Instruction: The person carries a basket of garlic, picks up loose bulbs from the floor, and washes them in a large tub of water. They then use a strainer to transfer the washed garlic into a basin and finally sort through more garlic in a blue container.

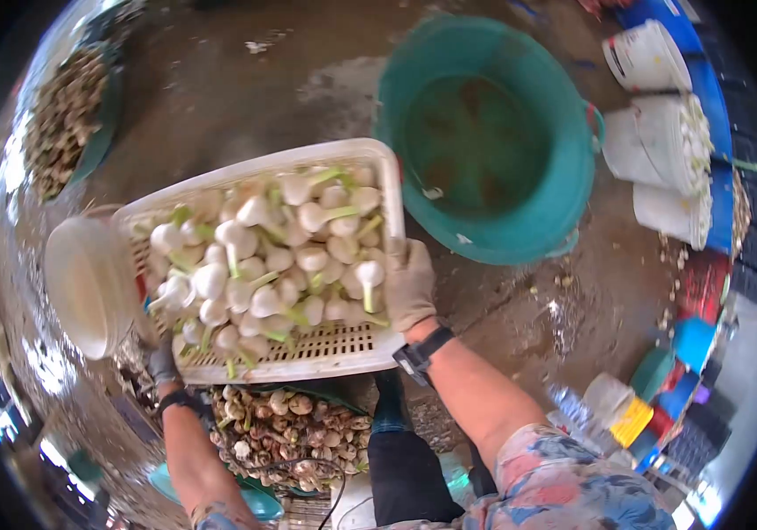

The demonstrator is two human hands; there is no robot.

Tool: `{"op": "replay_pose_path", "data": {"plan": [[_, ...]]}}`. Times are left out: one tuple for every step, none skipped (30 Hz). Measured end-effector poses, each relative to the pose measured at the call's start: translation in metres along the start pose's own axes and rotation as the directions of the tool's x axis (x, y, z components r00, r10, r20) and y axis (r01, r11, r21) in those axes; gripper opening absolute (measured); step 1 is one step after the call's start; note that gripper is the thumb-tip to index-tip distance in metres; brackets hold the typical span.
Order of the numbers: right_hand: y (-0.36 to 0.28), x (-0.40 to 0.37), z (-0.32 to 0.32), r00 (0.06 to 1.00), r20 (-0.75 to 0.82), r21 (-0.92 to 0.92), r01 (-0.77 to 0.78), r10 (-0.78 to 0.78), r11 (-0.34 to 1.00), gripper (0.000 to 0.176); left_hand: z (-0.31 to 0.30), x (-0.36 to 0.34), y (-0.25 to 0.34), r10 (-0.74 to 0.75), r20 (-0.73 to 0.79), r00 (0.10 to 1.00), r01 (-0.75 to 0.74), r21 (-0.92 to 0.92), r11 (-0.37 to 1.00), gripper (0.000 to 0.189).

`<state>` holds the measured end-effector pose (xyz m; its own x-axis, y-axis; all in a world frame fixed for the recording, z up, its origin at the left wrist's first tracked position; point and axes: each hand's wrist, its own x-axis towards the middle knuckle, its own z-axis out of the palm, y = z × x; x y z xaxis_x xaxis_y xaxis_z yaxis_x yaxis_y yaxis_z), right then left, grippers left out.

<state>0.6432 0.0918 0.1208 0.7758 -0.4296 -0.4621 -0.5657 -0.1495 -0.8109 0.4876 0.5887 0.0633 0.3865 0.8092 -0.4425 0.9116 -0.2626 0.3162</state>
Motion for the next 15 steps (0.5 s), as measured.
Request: {"op": "replay_pose_path", "data": {"plan": [[-0.025, -0.009, 0.002, 0.998, 0.051, 0.035, -0.030, 0.028, 0.999, 0.032, 0.001, 0.030, -0.023, -0.085, -0.107, 0.991, 0.106, 0.204, 0.973, 0.111], [-0.040, -0.014, 0.002, 0.993, 0.105, 0.075, -0.068, 0.060, 0.995, 0.034, -0.006, 0.015, -0.008, 0.017, -0.141, 0.990, 0.003, 0.143, 0.990, 0.105], [-0.026, -0.009, 0.001, 0.980, 0.180, 0.059, -0.094, 0.082, 0.994, 0.034, -0.007, 0.020, -0.019, 0.055, -0.037, 0.998, -0.059, -0.114, 0.992, 0.091], [-0.016, 0.001, -0.001, 0.963, 0.256, 0.049, -0.096, 0.080, 0.994, 0.034, -0.007, -0.006, 0.011, 0.135, -0.117, 0.984, -0.167, -0.334, 0.928, 0.078], [-0.017, 0.002, -0.002, 0.969, 0.236, -0.026, -0.063, 0.068, 0.998, 0.032, -0.012, 0.000, 0.009, 0.113, -0.050, 0.992, -0.123, -0.331, 0.936, 0.072], [-0.018, 0.002, -0.003, 0.973, 0.223, -0.099, -0.032, 0.053, 0.995, 0.030, -0.013, 0.005, 0.005, 0.134, 0.045, 0.990, -0.092, -0.513, 0.853, 0.067], [-0.018, 0.002, -0.007, 0.975, 0.220, -0.136, 0.013, 0.018, 0.991, 0.028, -0.020, -0.021, 0.036, 0.007, 0.053, 0.999, 0.023, -0.545, 0.838, 0.061], [-0.015, 0.002, -0.007, 0.976, 0.219, -0.167, 0.050, -0.013, 0.985, 0.026, -0.022, -0.016, 0.036, -0.012, 0.035, 0.999, 0.028, -0.502, 0.864, 0.057], [-0.012, 0.002, -0.009, 0.967, 0.253, -0.083, 0.009, 0.012, 0.996, 0.024, -0.027, -0.012, 0.033, -0.022, 0.070, 0.997, 0.053, -0.489, 0.871, 0.053], [-0.009, 0.002, -0.013, 0.968, 0.251, -0.067, 0.000, 0.017, 0.998, 0.024, -0.031, -0.014, 0.036, -0.034, 0.110, 0.993, 0.083, -0.469, 0.879, 0.050], [-0.004, 0.000, -0.018, 0.967, 0.255, -0.074, -0.007, 0.026, 0.997, 0.024, -0.029, -0.014, 0.036, -0.004, 0.085, 0.996, 0.042, -0.458, 0.888, 0.047], [0.002, -0.004, -0.022, 0.965, 0.260, -0.092, -0.019, 0.042, 0.996, 0.024, -0.026, -0.015, 0.031, 0.018, 0.067, 0.998, 0.013, -0.443, 0.896, 0.045], [0.000, 0.001, -0.033, 0.964, 0.267, -0.112, 0.039, -0.008, 0.993, 0.024, -0.032, -0.022, 0.038, 0.023, 0.106, 0.994, 0.029, -0.458, 0.889, 0.040], [0.015, 0.005, -0.041, 0.960, 0.282, 0.013, -0.004, 0.000, 1.000, 0.023, -0.028, -0.034, 0.039, 0.010, 0.094, 0.996, 0.035, -0.469, 0.883, 0.040], [0.019, 0.008, -0.060, 0.943, 0.332, -0.004, -0.018, 0.018, 1.000, 0.022, -0.020, -0.051, 0.040, 0.027, 0.140, 0.990, 0.051, -0.523, 0.851, 0.041]]}}
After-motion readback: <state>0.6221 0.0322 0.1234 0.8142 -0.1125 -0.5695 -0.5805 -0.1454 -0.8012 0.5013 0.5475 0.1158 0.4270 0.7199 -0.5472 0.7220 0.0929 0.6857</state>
